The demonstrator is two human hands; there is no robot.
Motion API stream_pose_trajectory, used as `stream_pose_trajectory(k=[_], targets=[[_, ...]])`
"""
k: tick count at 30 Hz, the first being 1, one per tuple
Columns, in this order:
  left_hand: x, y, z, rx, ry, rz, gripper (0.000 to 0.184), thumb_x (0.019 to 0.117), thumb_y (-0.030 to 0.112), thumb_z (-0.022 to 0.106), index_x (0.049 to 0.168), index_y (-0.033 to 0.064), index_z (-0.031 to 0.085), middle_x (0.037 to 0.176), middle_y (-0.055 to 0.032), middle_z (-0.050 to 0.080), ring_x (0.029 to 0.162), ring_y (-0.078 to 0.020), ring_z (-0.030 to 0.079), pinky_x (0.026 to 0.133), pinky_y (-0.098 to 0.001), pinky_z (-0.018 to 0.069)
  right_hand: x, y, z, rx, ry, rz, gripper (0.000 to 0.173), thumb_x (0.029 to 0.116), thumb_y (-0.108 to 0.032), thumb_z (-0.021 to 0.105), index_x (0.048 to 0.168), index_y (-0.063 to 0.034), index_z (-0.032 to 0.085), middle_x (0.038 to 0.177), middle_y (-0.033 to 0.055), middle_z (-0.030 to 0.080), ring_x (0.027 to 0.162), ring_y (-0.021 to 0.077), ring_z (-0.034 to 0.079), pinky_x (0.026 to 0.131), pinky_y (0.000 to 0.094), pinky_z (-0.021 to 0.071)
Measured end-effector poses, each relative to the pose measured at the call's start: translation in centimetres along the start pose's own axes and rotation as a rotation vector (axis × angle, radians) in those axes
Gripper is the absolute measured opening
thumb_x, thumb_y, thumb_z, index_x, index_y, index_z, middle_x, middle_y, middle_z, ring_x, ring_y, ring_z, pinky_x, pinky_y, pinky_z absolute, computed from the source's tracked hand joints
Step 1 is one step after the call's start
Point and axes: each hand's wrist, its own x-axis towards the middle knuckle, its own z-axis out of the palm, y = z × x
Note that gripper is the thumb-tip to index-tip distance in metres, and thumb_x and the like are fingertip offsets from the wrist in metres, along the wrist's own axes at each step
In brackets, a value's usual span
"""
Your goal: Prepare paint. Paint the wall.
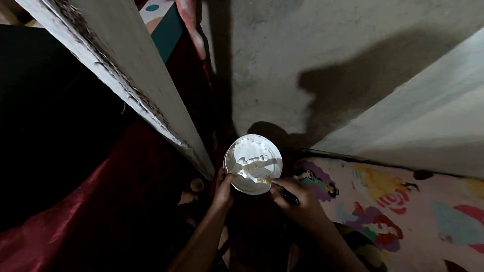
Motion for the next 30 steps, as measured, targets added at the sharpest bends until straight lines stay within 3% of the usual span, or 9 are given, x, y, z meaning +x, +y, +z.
stream_pose_trajectory(k=[3,6,13,17,20,24,28,30], targets=[[0.2,-0.1,0.1,-0.009,0.025,-0.027,0.053,0.0971,0.013,0.052,0.148,0.0045,0.038,0.123,-0.0185,0.063,0.104,-0.0263,0.067,0.084,-0.0431,0.0598,0.0,-0.3,-0.3,0.035,-0.030,-0.026,0.028,0.0959,-0.024,0.063,0.108,-0.0027,0.076,0.092,0.0078,0.074,0.084,0.0068,0.068,0.078,0.0195,0.0565],[0.3,-0.2,0.0,-0.010,0.031,-0.034,0.055,0.0947,0.011,0.053,0.147,0.0051,0.038,0.122,-0.0180,0.063,0.103,-0.0259,0.067,0.082,-0.0425,0.0599,0.4,0.2,0.4,0.053,-0.030,-0.015,0.028,0.0953,-0.021,0.063,0.109,-0.0006,0.076,0.092,0.0104,0.073,0.083,0.0095,0.069,0.078,0.0210,0.0571],[0.5,0.0,-0.4,-0.034,0.037,0.044,0.057,0.0931,0.009,0.053,0.148,0.0034,0.037,0.128,-0.0180,0.060,0.109,-0.0247,0.065,0.089,-0.0425,0.0582,0.3,0.1,-0.8,-0.020,-0.072,0.058,0.029,0.0949,-0.026,0.061,0.104,-0.0031,0.077,0.093,0.0089,0.075,0.083,0.0113,0.071,0.076,0.0270,0.0592],[0.6,-0.5,-0.2,-0.005,0.030,0.021,0.053,0.0930,0.010,0.054,0.143,0.0022,0.041,0.120,-0.0175,0.063,0.103,-0.0249,0.067,0.084,-0.0429,0.0594,1.0,-0.5,0.6,0.077,-0.052,-0.006,0.025,0.0945,-0.021,0.064,0.103,-0.0019,0.077,0.090,0.0085,0.074,0.081,0.0080,0.069,0.077,0.0211,0.0573],[0.4,-0.4,-0.1,0.008,0.014,-0.003,0.054,0.0935,0.012,0.054,0.145,0.0038,0.041,0.122,-0.0173,0.063,0.104,-0.0257,0.067,0.084,-0.0436,0.0597,1.8,1.1,-0.1,0.015,-0.024,0.001,0.028,0.0967,-0.023,0.061,0.106,-0.0003,0.076,0.091,0.0107,0.074,0.080,0.0110,0.069,0.075,0.0243,0.0579],[0.7,0.0,-0.2,-0.006,0.024,0.024,0.056,0.0927,0.011,0.053,0.146,0.0032,0.038,0.124,-0.0181,0.062,0.105,-0.0248,0.067,0.085,-0.0421,0.0594,1.0,-0.3,-1.4,-0.082,-0.101,0.075,0.029,0.0939,-0.026,0.060,0.100,-0.0034,0.077,0.088,0.0097,0.074,0.077,0.0145,0.070,0.072,0.0306,0.0592],[0.5,-0.4,0.0,0.022,0.031,-0.024,0.049,0.0972,0.013,0.054,0.144,0.0045,0.042,0.117,-0.0165,0.064,0.100,-0.0243,0.068,0.080,-0.0413,0.0600,0.9,-1.2,0.4,0.056,-0.097,0.019,0.023,0.0930,-0.021,0.063,0.097,-0.0042,0.077,0.086,0.0063,0.074,0.078,0.0071,0.069,0.074,0.0209,0.0571],[0.2,-0.5,0.2,0.030,0.014,-0.053,0.047,0.0975,0.012,0.054,0.143,0.0052,0.043,0.117,-0.0159,0.065,0.099,-0.0237,0.068,0.080,-0.0406,0.0599,1.7,-0.2,0.4,0.071,-0.066,0.004,0.025,0.0939,-0.020,0.062,0.101,-0.0014,0.077,0.089,0.0093,0.074,0.080,0.0093,0.069,0.075,0.0230,0.0576]])
